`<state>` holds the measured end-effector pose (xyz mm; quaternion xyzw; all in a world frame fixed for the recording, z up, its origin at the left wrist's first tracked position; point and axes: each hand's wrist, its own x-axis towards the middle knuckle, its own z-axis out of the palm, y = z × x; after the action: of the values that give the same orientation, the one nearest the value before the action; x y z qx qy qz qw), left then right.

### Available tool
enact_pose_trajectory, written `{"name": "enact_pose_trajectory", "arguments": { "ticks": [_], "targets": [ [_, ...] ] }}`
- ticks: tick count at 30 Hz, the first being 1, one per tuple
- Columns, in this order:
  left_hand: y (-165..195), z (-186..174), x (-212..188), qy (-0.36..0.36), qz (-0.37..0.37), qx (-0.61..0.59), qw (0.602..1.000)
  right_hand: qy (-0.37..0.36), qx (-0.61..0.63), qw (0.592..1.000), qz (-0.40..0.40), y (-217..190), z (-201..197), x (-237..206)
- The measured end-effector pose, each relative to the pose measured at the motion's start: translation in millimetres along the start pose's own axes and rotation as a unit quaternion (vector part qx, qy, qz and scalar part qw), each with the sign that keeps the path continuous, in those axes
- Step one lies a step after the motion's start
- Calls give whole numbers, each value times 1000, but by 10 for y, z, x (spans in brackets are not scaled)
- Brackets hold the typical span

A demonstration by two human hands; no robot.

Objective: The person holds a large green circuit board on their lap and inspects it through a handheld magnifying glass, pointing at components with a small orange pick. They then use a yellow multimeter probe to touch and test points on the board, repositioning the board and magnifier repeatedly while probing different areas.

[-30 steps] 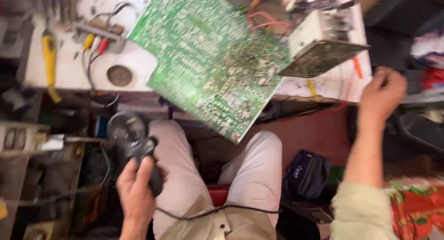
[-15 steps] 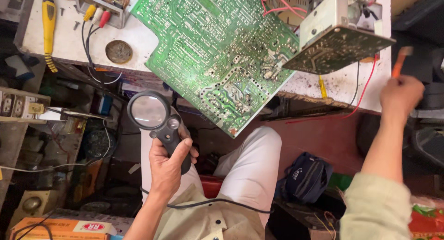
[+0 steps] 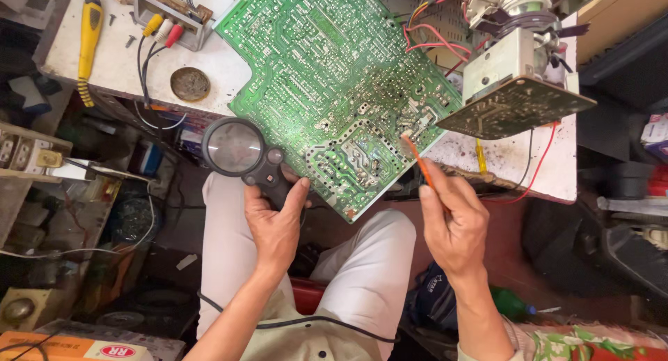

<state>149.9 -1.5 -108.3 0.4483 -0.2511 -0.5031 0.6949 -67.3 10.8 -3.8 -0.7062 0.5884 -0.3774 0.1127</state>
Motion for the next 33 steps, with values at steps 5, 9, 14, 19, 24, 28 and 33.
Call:
{"name": "enact_pose_trajectory", "arguments": {
  "ticks": [5, 9, 14, 19, 24, 28, 33],
  "targets": [
    [3, 52, 42, 14, -24, 1, 1000, 9, 17, 1000, 11, -117, 116, 169],
    [-24, 48, 56, 1, -40, -23, 999, -22, 5, 1000, -11, -144, 192, 227],
    [-75, 48, 92, -12, -35, -34, 999, -13, -143, 987, -64, -147, 155, 395],
    [-88, 48, 92, -14, -28, -11, 999, -66, -167, 983, -36, -133, 145, 435],
    [-120, 61, 78, -15, -38, -9, 999, -77, -76, 994, 35, -149, 160, 393],
    [-175, 85, 82, -20, -33, -17, 999, -63, -91, 992, 53, -198, 178, 410],
    [-183, 87, 60, -27, -43, -32, 998, -69, -66, 995, -27, -174, 166, 423]
  ]
}}
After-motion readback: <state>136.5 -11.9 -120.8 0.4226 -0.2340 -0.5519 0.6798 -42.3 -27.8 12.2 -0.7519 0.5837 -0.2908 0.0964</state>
